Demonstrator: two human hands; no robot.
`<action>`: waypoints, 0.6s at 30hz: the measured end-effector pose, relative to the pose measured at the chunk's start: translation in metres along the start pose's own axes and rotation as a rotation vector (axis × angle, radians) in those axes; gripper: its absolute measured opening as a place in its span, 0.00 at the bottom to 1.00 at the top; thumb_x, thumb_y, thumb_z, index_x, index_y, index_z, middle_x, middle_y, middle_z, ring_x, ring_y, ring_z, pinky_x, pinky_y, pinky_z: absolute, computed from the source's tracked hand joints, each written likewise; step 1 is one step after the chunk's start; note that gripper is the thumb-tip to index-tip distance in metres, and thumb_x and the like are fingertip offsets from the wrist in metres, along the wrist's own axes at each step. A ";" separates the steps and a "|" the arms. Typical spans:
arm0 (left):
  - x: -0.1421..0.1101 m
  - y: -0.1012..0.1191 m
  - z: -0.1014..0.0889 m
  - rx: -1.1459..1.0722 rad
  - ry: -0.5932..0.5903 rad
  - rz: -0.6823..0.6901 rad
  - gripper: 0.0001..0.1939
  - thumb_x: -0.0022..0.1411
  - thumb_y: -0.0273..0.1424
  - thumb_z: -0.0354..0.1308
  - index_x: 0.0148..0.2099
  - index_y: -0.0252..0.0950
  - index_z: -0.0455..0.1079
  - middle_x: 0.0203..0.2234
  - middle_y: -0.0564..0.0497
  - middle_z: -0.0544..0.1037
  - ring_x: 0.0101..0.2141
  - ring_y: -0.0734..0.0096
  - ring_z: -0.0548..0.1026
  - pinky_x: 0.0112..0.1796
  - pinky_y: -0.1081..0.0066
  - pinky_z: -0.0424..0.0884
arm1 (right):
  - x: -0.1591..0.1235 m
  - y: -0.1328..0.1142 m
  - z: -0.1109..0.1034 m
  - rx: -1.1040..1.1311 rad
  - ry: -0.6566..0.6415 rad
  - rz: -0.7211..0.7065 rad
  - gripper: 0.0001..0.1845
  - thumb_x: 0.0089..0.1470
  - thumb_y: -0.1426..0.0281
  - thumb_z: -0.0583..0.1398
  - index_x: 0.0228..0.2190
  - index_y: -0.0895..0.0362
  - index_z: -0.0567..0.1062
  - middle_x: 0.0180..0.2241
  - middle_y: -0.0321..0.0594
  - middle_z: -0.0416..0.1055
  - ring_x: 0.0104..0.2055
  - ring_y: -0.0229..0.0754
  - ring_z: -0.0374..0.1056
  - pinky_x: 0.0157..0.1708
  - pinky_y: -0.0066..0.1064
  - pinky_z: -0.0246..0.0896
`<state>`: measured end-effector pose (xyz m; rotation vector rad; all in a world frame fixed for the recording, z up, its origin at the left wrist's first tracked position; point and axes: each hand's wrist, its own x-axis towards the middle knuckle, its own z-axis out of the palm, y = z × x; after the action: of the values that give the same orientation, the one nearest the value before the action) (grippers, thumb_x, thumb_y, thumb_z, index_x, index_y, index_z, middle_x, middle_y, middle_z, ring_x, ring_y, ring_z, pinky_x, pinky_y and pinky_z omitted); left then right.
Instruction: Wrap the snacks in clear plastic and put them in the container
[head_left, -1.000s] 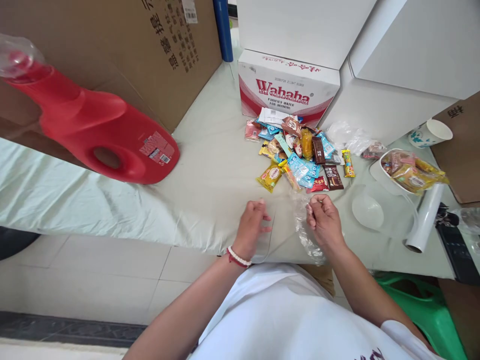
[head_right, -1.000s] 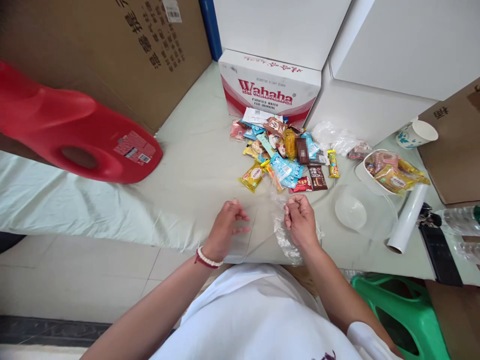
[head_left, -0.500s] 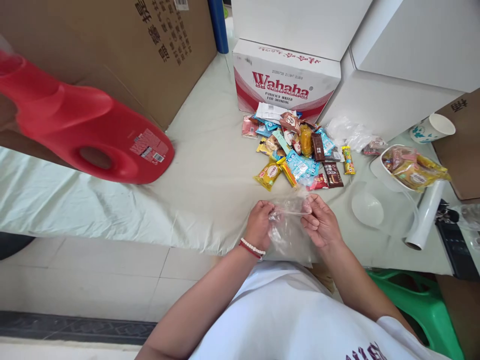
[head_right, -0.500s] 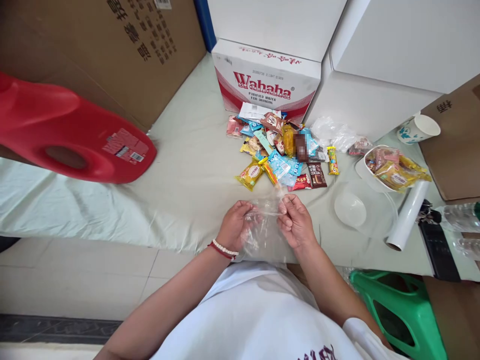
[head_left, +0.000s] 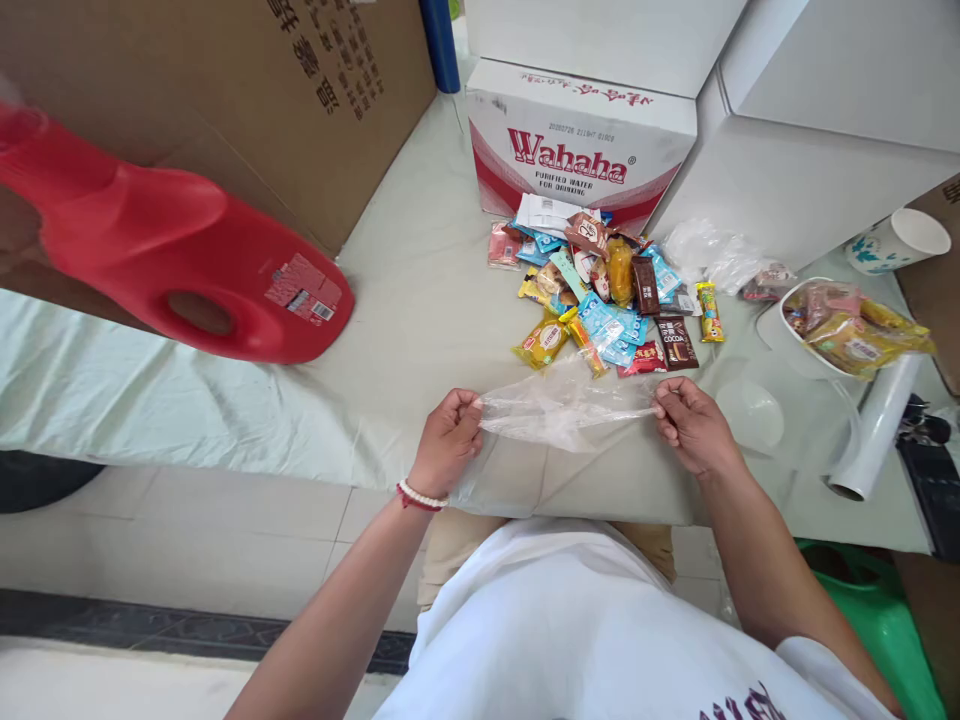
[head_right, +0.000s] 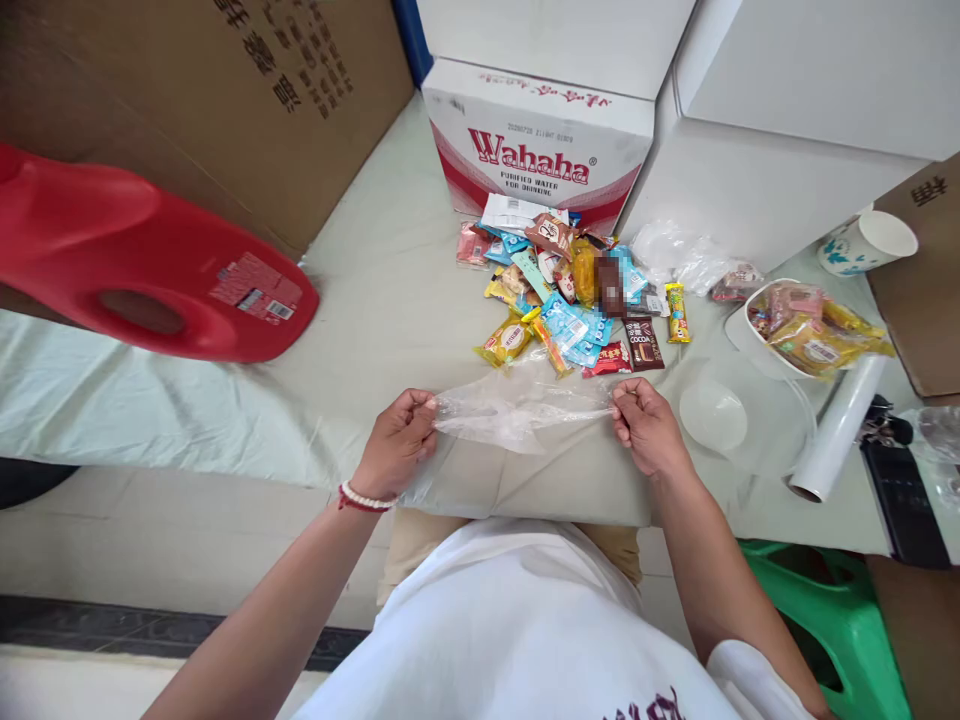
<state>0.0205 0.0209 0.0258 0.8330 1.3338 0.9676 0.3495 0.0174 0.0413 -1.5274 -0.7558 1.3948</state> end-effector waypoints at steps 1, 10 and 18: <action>-0.002 0.000 -0.007 0.026 -0.009 -0.008 0.20 0.58 0.49 0.65 0.36 0.39 0.64 0.16 0.65 0.56 0.14 0.83 0.55 0.17 0.79 0.49 | 0.004 0.000 -0.004 -0.043 -0.009 0.002 0.26 0.44 0.52 0.73 0.33 0.53 0.68 0.22 0.27 0.65 0.15 0.27 0.52 0.12 0.20 0.42; -0.010 -0.016 -0.024 0.571 0.099 0.175 0.12 0.66 0.43 0.53 0.39 0.40 0.67 0.19 0.60 0.64 0.21 0.73 0.65 0.26 0.72 0.62 | 0.045 -0.004 -0.019 -0.687 0.024 -0.177 0.10 0.56 0.60 0.61 0.33 0.53 0.68 0.26 0.34 0.69 0.21 0.37 0.60 0.22 0.30 0.57; -0.007 -0.025 -0.008 1.137 0.142 0.796 0.15 0.65 0.26 0.54 0.52 0.41 0.74 0.50 0.40 0.78 0.54 0.52 0.74 0.53 0.50 0.69 | -0.004 -0.031 0.018 -0.916 -0.196 -0.750 0.24 0.62 0.66 0.60 0.58 0.52 0.70 0.56 0.49 0.67 0.33 0.39 0.66 0.33 0.34 0.67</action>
<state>0.0144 0.0046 0.0051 2.3151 1.6953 0.7855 0.3356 0.0305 0.0718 -1.4635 -2.0294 0.6212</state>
